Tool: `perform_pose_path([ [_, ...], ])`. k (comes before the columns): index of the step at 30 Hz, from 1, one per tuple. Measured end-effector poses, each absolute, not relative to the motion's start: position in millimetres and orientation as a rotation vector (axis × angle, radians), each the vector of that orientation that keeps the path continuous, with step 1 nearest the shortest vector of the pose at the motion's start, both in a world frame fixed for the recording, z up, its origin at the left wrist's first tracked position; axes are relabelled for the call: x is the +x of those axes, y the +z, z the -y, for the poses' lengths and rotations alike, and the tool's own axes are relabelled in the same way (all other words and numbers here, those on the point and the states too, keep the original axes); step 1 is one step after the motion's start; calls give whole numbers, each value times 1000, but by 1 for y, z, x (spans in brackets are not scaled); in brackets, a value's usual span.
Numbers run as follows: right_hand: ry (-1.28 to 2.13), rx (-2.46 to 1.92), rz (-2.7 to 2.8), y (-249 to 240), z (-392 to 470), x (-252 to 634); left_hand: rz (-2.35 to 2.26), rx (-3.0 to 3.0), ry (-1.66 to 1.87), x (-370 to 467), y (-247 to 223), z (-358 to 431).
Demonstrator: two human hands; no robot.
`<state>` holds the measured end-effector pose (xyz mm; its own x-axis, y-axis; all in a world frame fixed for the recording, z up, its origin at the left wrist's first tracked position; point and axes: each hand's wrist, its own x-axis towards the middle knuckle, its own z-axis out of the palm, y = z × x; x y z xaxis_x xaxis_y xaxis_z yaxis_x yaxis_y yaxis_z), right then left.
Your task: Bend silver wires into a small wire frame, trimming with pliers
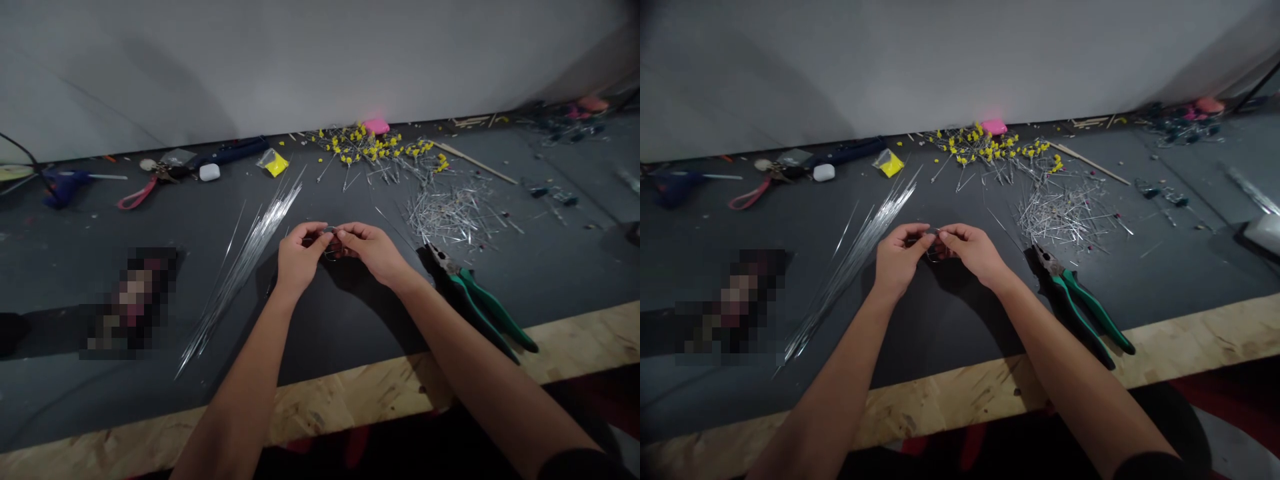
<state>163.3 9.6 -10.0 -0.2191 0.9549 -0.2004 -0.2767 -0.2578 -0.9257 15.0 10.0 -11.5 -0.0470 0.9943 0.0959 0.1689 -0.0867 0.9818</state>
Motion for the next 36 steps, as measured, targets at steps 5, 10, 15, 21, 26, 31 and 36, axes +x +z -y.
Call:
perform_pose_path([
  [5,1625,-1026,989,-12,-9,163,-1377,1378,1288,16,-13,-10],
  [10,1580,-1012,999,-14,-8,161,-1433,1333,1343,14,-20,-11],
  [15,1544,-1030,993,-15,-8,158,-1407,1277,1341,16,-23,-11],
  [21,1530,-1035,979,-16,-7,157,-1323,1143,1355,22,-22,-10],
  [26,1553,-1025,975,-14,-7,157,-1345,1109,1392,24,-21,-9],
  [31,1572,-1005,969,-13,-6,157,-1358,1077,1401,25,-20,-9],
  [36,1578,-1007,981,-13,-6,157,-1367,1082,1365,25,-20,-8],
])
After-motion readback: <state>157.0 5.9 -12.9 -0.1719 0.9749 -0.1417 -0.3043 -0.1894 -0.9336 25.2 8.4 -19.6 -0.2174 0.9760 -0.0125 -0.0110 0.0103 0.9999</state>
